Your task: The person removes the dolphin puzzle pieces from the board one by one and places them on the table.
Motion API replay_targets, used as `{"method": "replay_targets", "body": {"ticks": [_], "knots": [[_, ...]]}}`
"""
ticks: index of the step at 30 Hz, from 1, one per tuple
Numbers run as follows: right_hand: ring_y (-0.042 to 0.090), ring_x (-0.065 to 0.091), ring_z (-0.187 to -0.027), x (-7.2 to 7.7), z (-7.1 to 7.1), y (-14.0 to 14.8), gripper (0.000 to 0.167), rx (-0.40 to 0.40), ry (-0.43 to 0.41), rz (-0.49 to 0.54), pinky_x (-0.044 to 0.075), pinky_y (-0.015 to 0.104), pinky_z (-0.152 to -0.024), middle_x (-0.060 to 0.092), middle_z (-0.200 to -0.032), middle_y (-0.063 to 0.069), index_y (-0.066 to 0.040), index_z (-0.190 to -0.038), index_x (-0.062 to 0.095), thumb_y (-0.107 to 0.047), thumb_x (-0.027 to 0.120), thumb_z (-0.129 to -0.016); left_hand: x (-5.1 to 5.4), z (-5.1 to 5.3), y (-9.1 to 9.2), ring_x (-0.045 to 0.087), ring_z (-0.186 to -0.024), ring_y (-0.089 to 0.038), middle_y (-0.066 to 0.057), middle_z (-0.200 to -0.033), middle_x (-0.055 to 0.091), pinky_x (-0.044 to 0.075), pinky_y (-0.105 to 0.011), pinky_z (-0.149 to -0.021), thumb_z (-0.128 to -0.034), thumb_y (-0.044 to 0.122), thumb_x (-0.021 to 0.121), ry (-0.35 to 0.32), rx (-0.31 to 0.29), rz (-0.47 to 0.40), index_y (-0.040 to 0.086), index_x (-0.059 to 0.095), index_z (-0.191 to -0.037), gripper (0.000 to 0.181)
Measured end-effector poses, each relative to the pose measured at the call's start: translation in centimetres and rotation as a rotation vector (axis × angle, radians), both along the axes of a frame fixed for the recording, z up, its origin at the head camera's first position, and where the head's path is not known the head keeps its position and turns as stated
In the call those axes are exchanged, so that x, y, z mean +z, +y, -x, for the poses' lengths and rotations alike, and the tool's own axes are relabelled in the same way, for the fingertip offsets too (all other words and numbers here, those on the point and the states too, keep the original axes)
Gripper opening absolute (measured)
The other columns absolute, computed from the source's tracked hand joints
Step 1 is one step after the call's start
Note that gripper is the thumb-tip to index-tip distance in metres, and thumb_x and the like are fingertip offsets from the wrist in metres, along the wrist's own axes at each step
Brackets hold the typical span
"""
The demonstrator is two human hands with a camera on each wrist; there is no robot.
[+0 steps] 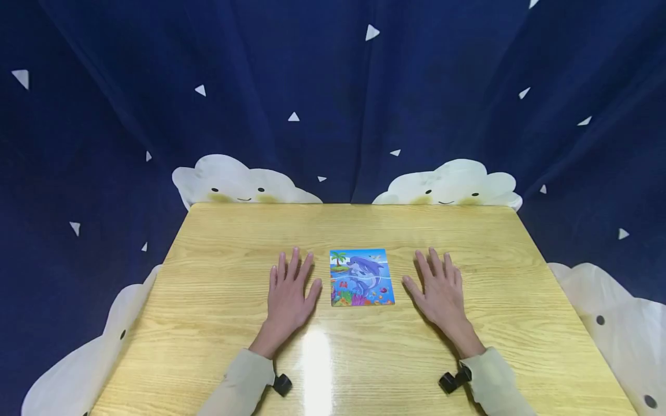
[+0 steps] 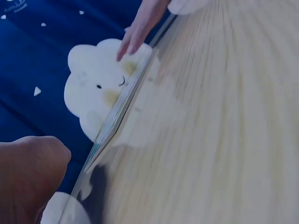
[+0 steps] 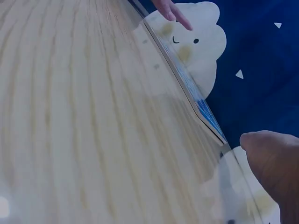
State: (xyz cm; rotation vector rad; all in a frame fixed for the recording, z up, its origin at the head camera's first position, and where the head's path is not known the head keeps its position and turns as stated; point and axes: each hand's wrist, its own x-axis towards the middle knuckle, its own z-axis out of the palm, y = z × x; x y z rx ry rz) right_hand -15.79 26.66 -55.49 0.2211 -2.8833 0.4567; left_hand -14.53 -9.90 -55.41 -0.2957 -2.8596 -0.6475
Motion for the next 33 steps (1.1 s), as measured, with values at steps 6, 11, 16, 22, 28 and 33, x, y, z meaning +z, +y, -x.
{"method": "replay_targets", "body": {"ticks": [6,11,16,22,28,33], "knots": [[0.052,0.014,-0.155,-0.2,0.7,-1.9,0.078,0.069,-0.018,0.061,0.015,0.071,-0.118,0.021,-0.17,0.021,-0.013,-0.165,0.031,-0.056,0.053,-0.103,0.2,-0.8,2.4,0.006,-0.16,-0.042,-0.012,-0.175,0.012,0.009,-0.063,-0.125,-0.1062,0.052,0.047,-0.013,-0.074,-0.01,0.022,0.03,-0.166,0.069],[0.047,0.021,-0.154,-0.2,1.8,-4.2,0.071,0.166,-0.025,0.114,0.019,0.069,-0.118,0.028,-0.167,0.021,-0.011,-0.161,0.039,-0.049,0.058,-0.104,-0.1,-1.6,4.7,0.012,-0.159,-0.044,-0.014,-0.173,0.018,0.017,-0.063,-0.125,-0.1053,0.05,0.052,0.009,-0.215,-0.011,0.017,0.034,-0.165,0.07],[0.042,0.035,-0.145,0.2,3.8,-6.2,0.056,0.28,-0.011,0.121,0.028,0.064,-0.112,0.042,-0.157,0.02,-0.009,-0.153,0.05,-0.037,0.058,-0.106,-0.3,-1.7,6.3,0.027,-0.154,-0.043,-0.018,-0.167,0.033,0.028,-0.056,-0.123,-0.1086,0.038,0.052,0.07,-0.359,0.057,0.007,0.042,-0.159,0.06],[0.033,0.057,-0.12,1.2,6.8,-8.5,0.04,0.452,-0.008,0.174,0.046,0.052,-0.098,0.06,-0.131,0.016,-0.002,-0.14,0.062,-0.018,0.063,-0.104,-0.6,-1.6,7.4,0.034,-0.152,-0.037,-0.016,-0.161,0.041,0.029,-0.049,-0.124,-0.1115,0.029,0.045,0.067,-0.387,0.11,0.013,0.05,-0.156,0.047],[0.024,0.06,-0.105,1.7,9.2,-10.6,0.039,0.653,-0.168,0.158,0.052,0.044,-0.095,0.057,-0.121,0.013,0.004,-0.137,0.062,-0.018,0.063,-0.105,-1.4,-1.7,8.0,0.033,-0.148,-0.045,-0.018,-0.158,0.04,0.031,-0.056,-0.12,-0.1089,0.029,0.042,0.061,-0.365,0.126,0.02,0.054,-0.152,0.045],[0.018,0.054,-0.09,2.2,10.4,-11.5,0.035,0.668,-0.2,0.132,0.051,0.039,-0.084,0.058,-0.109,0.011,0.003,-0.125,0.066,-0.021,0.072,-0.1,-2.1,-1.6,8.3,0.029,-0.149,-0.046,-0.015,-0.157,0.039,0.029,-0.059,-0.119,-0.1093,0.039,0.043,0.079,-0.325,0.125,0.025,0.054,-0.149,0.044]]}}
